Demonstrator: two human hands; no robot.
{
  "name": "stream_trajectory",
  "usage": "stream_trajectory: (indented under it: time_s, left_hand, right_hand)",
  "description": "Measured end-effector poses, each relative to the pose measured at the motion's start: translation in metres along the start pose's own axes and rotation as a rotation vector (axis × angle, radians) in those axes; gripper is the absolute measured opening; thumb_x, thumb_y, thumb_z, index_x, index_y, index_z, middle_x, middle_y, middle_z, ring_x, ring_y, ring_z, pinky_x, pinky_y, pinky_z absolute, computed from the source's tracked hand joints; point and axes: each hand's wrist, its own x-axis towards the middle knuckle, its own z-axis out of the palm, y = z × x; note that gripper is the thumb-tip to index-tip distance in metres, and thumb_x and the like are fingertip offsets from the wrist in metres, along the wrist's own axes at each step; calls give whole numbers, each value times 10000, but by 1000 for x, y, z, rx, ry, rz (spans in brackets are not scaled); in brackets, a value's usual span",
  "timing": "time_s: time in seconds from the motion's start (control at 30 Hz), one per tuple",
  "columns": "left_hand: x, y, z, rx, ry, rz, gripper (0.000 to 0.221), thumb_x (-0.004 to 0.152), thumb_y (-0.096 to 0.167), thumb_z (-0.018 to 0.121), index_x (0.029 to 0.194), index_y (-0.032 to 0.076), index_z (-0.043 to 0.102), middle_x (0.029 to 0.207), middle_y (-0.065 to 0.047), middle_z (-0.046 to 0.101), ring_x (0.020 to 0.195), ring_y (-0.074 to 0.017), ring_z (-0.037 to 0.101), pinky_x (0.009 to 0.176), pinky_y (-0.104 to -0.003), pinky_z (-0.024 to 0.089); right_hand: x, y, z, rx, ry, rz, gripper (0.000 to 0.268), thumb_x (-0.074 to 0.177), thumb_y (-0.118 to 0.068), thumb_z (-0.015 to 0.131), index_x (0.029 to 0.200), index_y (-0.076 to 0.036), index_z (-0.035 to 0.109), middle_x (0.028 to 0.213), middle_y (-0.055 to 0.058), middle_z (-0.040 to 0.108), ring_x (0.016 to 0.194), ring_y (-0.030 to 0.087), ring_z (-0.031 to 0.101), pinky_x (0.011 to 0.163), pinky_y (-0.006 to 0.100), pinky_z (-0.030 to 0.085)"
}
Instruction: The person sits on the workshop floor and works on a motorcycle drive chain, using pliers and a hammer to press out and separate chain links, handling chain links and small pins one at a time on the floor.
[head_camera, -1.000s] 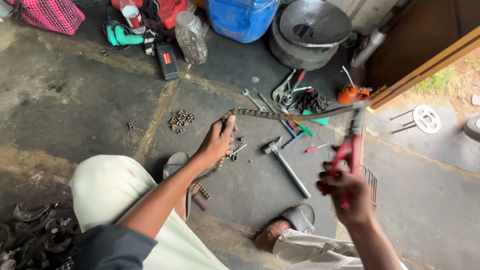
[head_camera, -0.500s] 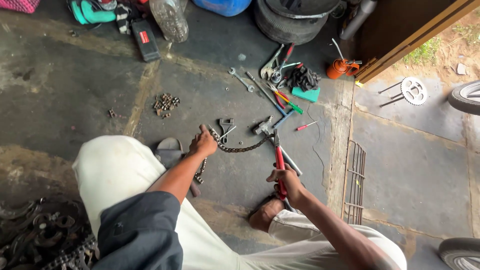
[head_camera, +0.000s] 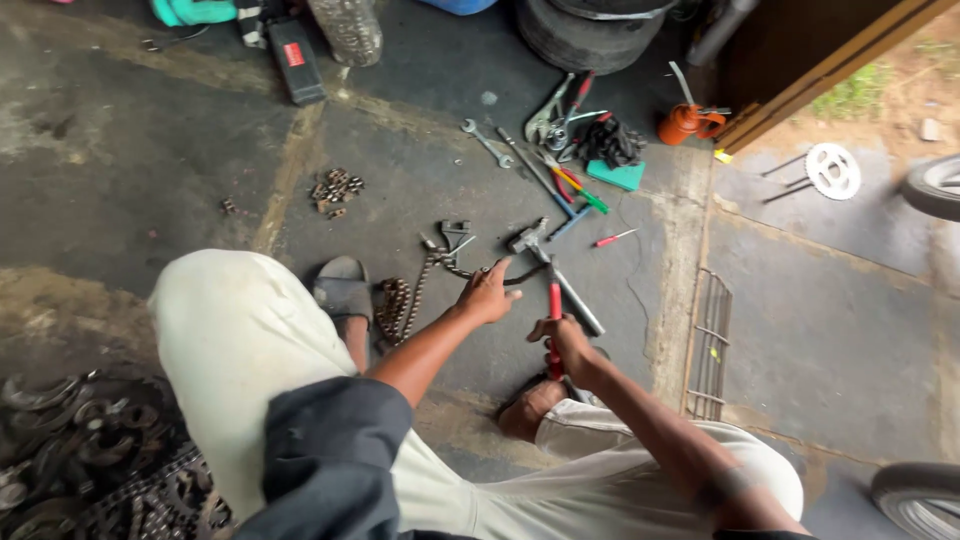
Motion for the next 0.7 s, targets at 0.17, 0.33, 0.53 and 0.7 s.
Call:
stream_trajectory:
  time_s: [0.17,0.33,0.53,0.7]
  left_hand:
    - [-21,12,-18,55,129,-110,380,967,403,669,1210,113,647,1150,-243,672,1112,-414,634,936,-510,518]
    - [-16,-35,-7,226,164,-75,253,1057,253,500,1171,114,679,1157,-220,688,1021,-414,672,877,-516,534]
    - [-25,-62,-9,472,86,-173,219,984,227,533,1020,141,732,1000,-155,739,905,-315,730,797,-476,544]
    - [-26,-63,-9,430,-128,-325,253,1049,148,517,1006,89,759,1013,-135,767,857,-215,782,724,-386,592]
  right_hand:
    - [-11,18,0,-88,-73,-156,567,709,-174,682,1226,-45,491,751,58,455,506,186,442,431,369,373]
    - [-16,20,37,-85,-72,-56,436,705,-174,700,1088,-47,536,736,31,453,507,153,434,431,350,355]
    - [-4,41,74,39,-85,123,296,703,-172,699,875,-106,468,669,1,346,486,148,332,439,342,267]
    - [17,49,82,54,-85,141,302,712,-159,706,899,-97,478,712,8,358,522,145,355,461,336,296]
